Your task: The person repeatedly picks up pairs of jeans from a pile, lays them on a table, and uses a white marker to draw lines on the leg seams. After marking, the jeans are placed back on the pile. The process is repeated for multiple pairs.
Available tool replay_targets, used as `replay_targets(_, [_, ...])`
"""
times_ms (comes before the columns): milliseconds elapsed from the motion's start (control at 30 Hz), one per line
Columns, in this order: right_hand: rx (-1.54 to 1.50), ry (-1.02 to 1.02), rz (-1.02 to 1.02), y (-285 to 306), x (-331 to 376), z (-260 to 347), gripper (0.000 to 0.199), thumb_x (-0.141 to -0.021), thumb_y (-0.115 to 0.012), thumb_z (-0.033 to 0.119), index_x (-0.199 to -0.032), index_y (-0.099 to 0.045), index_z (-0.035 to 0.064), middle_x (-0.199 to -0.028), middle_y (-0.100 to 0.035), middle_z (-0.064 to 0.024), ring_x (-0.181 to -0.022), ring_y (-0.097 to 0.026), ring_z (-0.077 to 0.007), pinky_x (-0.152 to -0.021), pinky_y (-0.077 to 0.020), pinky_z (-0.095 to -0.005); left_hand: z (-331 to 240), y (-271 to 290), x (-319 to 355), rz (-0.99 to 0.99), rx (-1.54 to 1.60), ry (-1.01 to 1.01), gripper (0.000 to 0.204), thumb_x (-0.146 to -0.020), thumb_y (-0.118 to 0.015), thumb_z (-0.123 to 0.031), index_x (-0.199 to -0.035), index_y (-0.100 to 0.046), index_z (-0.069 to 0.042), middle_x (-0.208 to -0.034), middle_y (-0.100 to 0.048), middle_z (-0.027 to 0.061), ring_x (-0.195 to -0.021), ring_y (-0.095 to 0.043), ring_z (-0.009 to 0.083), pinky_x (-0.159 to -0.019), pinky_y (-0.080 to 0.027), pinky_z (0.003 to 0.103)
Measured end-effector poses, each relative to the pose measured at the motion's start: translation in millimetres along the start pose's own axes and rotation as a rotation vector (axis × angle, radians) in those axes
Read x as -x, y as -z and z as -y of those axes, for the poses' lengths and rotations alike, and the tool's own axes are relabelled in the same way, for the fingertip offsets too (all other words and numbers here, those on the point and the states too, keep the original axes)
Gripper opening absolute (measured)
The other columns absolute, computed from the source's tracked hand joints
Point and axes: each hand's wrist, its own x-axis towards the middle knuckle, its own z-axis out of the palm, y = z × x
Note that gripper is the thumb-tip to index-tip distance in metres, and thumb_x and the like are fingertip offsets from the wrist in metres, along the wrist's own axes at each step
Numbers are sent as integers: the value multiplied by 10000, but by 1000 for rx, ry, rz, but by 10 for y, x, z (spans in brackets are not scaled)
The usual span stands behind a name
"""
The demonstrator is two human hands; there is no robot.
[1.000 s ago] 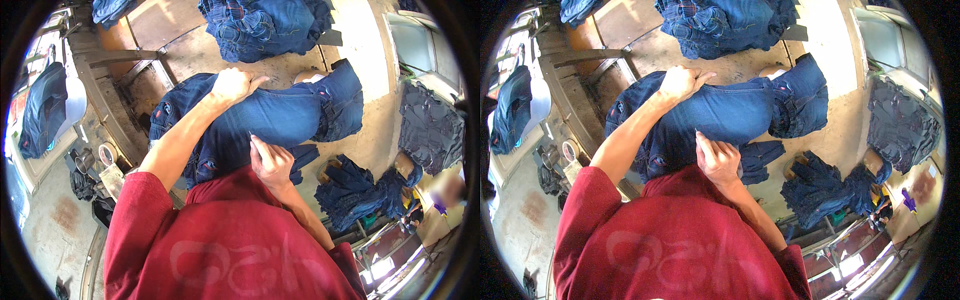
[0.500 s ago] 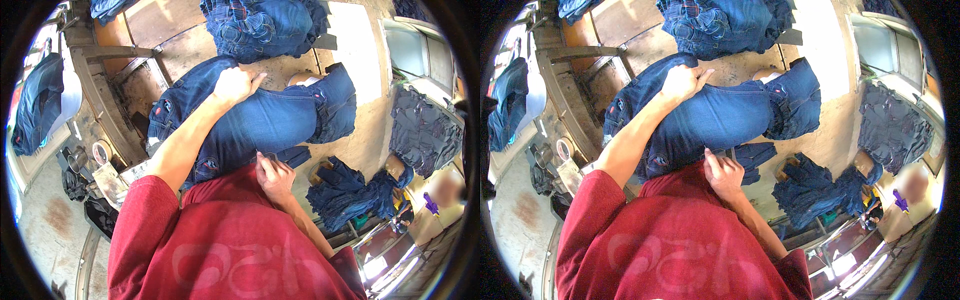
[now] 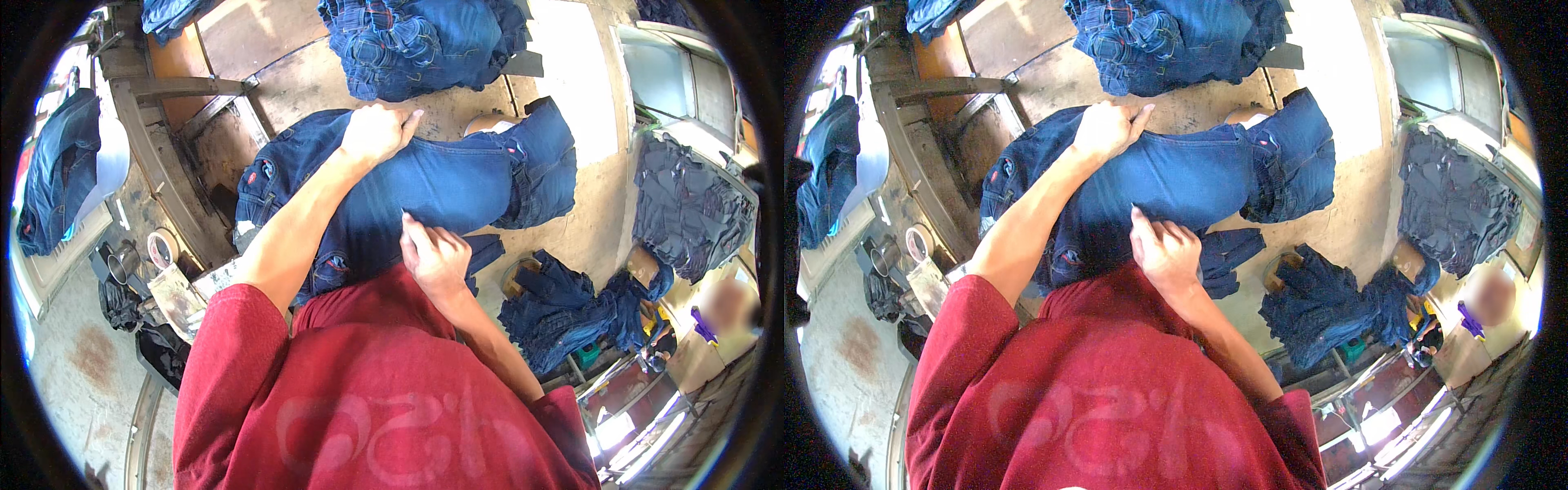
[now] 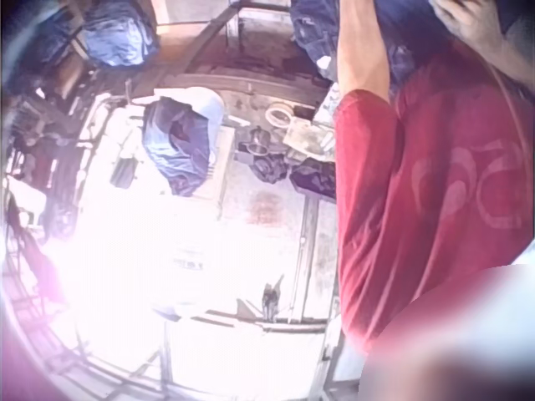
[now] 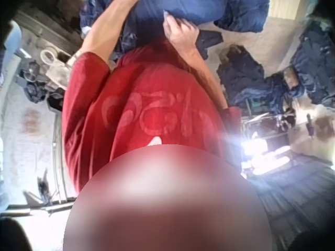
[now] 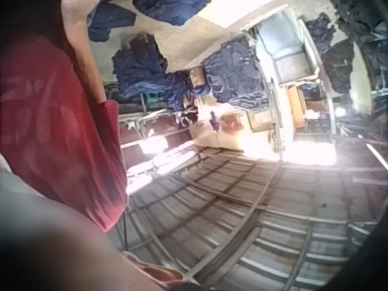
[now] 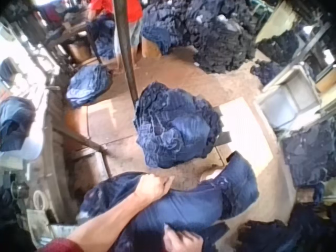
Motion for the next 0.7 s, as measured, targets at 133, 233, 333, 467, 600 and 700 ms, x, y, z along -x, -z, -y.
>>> replay_targets(133, [-75, -49, -59, 114, 143, 11, 261, -828, -817, 9, -1077, -782, 78, -703, -701, -36, -554, -676, -214, -529, -543, -349, -3, 8, -6, -11, 39, 4, 417, -1045, -700, -401, -785, -802, -91, -627, -685, 198, -591, -719, 396, -600, -599, 489])
replay_targets(233, [-152, -57, -65, -14, 66, -59, 225, -835, -815, 5, -1044, -769, 75, -704, -704, -39, -543, -670, -212, -526, -544, -350, -21, 34, -14, 33, -18, 8, 466, -1055, -662, -435, -773, -805, -93, -654, -716, 197, -591, -735, 400, -604, -621, 485])
replay_targets(333, [-70, 35, -116, -149, -18, -116, 230, -852, -795, 16, -1076, -771, 61, -661, -643, -23, -514, -620, -195, -490, -524, -338, -42, 55, -17, 38, 40, 42, 463, -1057, -660, -429, -769, -801, -94, -670, -722, 194, -609, -741, 398, -604, -620, 483])
replay_targets(467, [7, -13, -1, -119, 62, -74, 251, -857, -797, 55, -1105, -772, 84, -656, -637, -18, -514, -616, -200, -498, -525, -349, -47, 60, -16, 58, 14, 54, 457, -1057, -663, -424, -766, -801, -99, -660, -710, 201, -614, -736, 398, -609, -614, 484])
replay_targets(600, [-14, -49, -57, 27, 196, -4, 243, -857, -803, 73, -1096, -775, 108, -681, -671, -33, -553, -667, -212, -503, -534, -360, -44, 51, -11, 39, 7, 45, 456, -1058, -677, -407, -745, -793, -96, -633, -689, 205, -589, -717, 401, -601, -603, 482])
replay_targets(700, [-106, -94, -56, -1, 139, -40, 195, -865, -797, 53, -1054, -770, 96, -688, -686, -46, -558, -681, -215, -500, -534, -361, -45, 35, -9, 26, 15, 54, 470, -1061, -670, -410, -733, -783, -93, -638, -693, 205, -591, -719, 401, -600, -602, 483])
